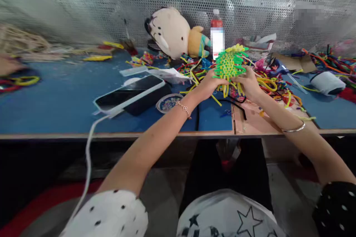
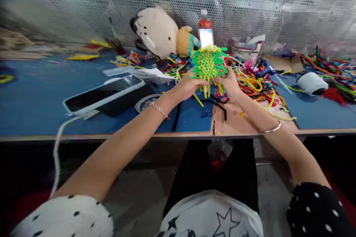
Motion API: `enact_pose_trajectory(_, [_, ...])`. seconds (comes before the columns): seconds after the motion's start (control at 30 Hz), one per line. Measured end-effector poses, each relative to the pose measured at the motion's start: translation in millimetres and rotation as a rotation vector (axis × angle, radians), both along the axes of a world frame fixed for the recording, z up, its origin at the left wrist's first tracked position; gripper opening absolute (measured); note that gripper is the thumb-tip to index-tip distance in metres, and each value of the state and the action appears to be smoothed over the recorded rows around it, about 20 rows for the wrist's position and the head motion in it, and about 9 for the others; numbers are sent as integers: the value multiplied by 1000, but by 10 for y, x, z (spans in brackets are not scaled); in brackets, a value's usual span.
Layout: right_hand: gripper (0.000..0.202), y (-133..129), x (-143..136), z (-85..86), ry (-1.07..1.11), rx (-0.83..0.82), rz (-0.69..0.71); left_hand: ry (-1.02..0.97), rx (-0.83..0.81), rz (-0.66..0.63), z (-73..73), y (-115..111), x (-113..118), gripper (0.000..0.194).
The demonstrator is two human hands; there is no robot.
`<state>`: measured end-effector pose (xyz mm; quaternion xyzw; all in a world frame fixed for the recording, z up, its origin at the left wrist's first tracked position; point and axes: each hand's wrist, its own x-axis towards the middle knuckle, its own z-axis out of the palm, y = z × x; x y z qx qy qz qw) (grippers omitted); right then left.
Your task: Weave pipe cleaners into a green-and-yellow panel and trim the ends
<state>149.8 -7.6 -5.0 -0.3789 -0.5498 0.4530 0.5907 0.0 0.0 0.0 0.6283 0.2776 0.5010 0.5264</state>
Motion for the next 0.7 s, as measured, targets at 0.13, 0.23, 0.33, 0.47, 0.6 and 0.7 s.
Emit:
enact_pose_trajectory(0.13, [67,7,55,-7,-31,-38,-8,18,-3,59,16,-3,-18,28])
enact_pose_trajectory(0.23, [68,3,64,-2,-25,-49,-7,21,-23,71,55,-33,-23,30])
enact_pose_trajectory(0.33, [63,-5,63,8,-27,-32,3,14,-49,55,99,-72,-26,33])
enact_pose_trajectory(0.47, [55,-15,64,20,-34,-18,11,8,-70,42,109,-76,-37,30])
enact_pose_trajectory(0.6, [54,-33,51,31,6,-14,20,24,-65,87,78,-32,-44,25])
enact_pose_trajectory(0.7, [55,-39,42,34,23,7,67,18,-54,93,72,-27,-37,25])
